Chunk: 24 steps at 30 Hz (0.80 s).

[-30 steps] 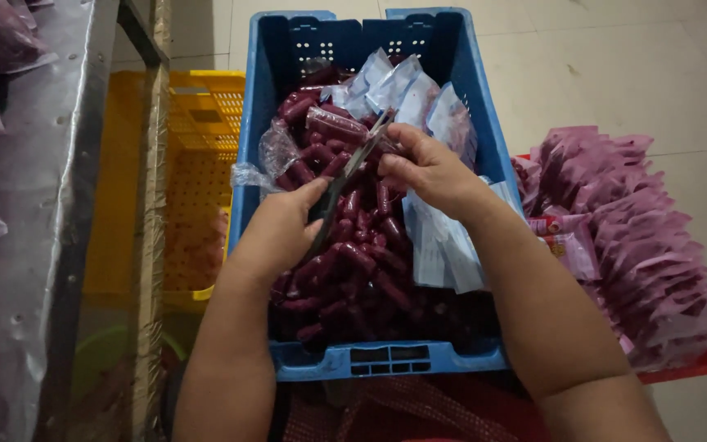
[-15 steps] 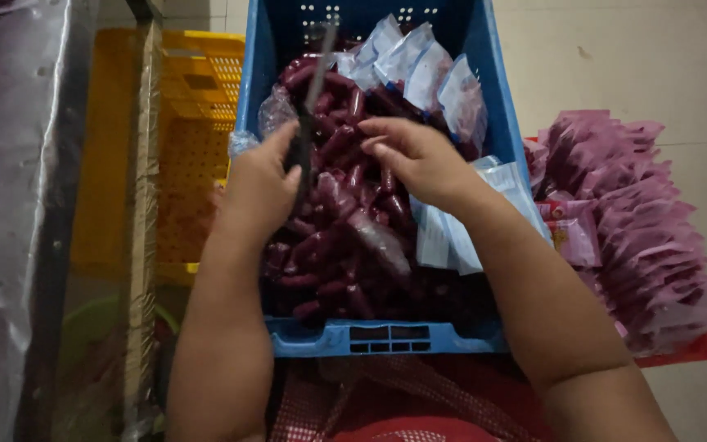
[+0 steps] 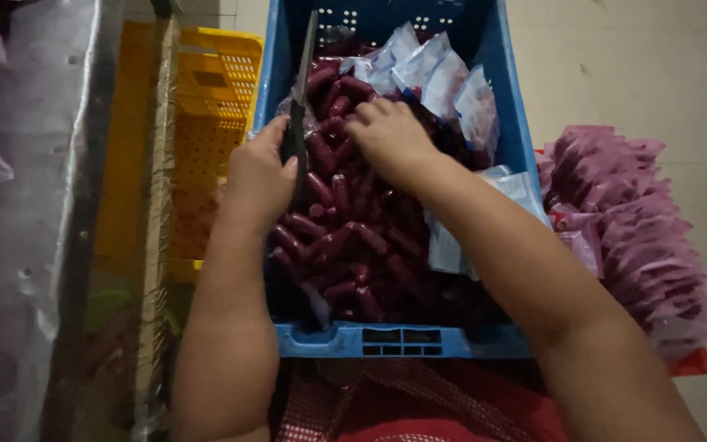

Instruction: The person fills clear plastic packets with meat sticks from a blue crate, using scissors to separate the sticks when necessary, and places the filled packets onto a stack.

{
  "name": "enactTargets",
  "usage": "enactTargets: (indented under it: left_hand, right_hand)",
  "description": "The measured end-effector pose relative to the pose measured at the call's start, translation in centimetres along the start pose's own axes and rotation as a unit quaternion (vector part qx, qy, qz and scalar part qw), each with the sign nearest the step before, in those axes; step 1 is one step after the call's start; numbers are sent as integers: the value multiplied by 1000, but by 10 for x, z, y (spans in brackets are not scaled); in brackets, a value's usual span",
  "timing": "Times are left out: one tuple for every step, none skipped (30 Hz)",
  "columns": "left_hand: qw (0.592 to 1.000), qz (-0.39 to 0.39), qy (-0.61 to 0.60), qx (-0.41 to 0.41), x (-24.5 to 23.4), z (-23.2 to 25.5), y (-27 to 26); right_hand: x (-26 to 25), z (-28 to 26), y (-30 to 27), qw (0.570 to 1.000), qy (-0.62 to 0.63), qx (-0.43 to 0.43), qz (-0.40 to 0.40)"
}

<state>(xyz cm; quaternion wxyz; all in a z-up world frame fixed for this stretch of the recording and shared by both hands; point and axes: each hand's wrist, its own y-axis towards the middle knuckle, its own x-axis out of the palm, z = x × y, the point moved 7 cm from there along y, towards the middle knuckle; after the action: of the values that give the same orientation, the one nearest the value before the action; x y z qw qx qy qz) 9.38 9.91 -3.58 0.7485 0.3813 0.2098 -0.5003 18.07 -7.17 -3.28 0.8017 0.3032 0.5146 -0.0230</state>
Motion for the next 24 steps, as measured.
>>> enactTargets:
  left_hand:
    - [1000, 2, 1, -1, 0, -1, 0]
    - [1000, 3, -4, -2, 1, -2, 0]
    - [1000, 4, -9, -3, 1, -2, 0]
    - [1000, 6, -9, -5, 1, -3, 0]
    - [1000, 7, -12, -10, 1, -3, -1]
    - [1000, 8, -17, -15, 1, -3, -1]
    - [1000, 9, -17, -16, 0, -4, -1]
    - [1000, 7, -7, -10, 0, -3, 0]
    - [1000, 6, 3, -4, 1, -2, 1]
    - [1000, 7, 1, -3, 0, -3, 2]
    - [1000, 6, -11, -8, 0, -5, 3]
    - [1000, 4, -22, -16, -1, -9, 3]
    - [1000, 4, -23, -17, -4, -5, -1]
    - [991, 26, -123, -32, -12, -2, -1]
    - [972, 48, -223, -46, -19, 1, -1]
    - [972, 51, -225, -40, -22, 6, -3]
    - [950, 43, -304, -61, -23, 7, -5]
    - [920, 31, -383, -81, -21, 9, -8]
    - [919, 30, -386, -75, -24, 13, -10]
    - [918, 3, -394, -50, -24, 20, -11]
    - [916, -24, -401, -24, -23, 28, -12]
    - [914, -28, -404, -19, -28, 43, -16]
    - [952, -71, -294, 43, -31, 66, -21]
    - [973, -111, -177, 101, -32, 86, -29]
  right_hand:
    - [22, 0, -1, 1000, 0, -2, 1]
    - [47, 0, 0, 1000, -8, 3, -13]
    - [72, 1, 0, 999, -17, 8, -27]
    - [65, -2, 3, 1000, -16, 5, -27]
    - [63, -6, 5, 998, -17, -7, -60]
    - [60, -10, 7, 995, -20, -19, -93]
    - [47, -17, 15, 995, -20, -20, -93]
    - [47, -22, 16, 978, 22, -12, -207]
    - [46, -29, 14, 946, 64, -3, -317]
    - [36, -33, 15, 946, 62, -3, -318]
    - [26, -39, 17, 943, 116, 10, -312]
    - [16, -48, 18, 936, 171, 22, -305]
    - [0, -49, 17, 936, 171, 21, -306]
    - [-23, -45, 22, 913, 321, 72, -243]
    - [-46, -38, 25, 862, 461, 119, -173]
    - [-44, -31, 18, 865, 456, 118, -169]
    - [-46, -16, 12, 823, 536, 160, -102]
    - [-47, 0, 1, 767, 608, 202, -34]
    - [-53, 4, -8, 771, 603, 203, -30]
    - [-57, 12, -21, 751, 616, 237, -21]
    - [-60, 20, -34, 730, 628, 270, -11]
    - [-51, 27, -42, 733, 623, 273, -7]
    - [-41, 36, -53, 730, 615, 298, 0]
    - [-29, 43, -63, 725, 609, 321, 6]
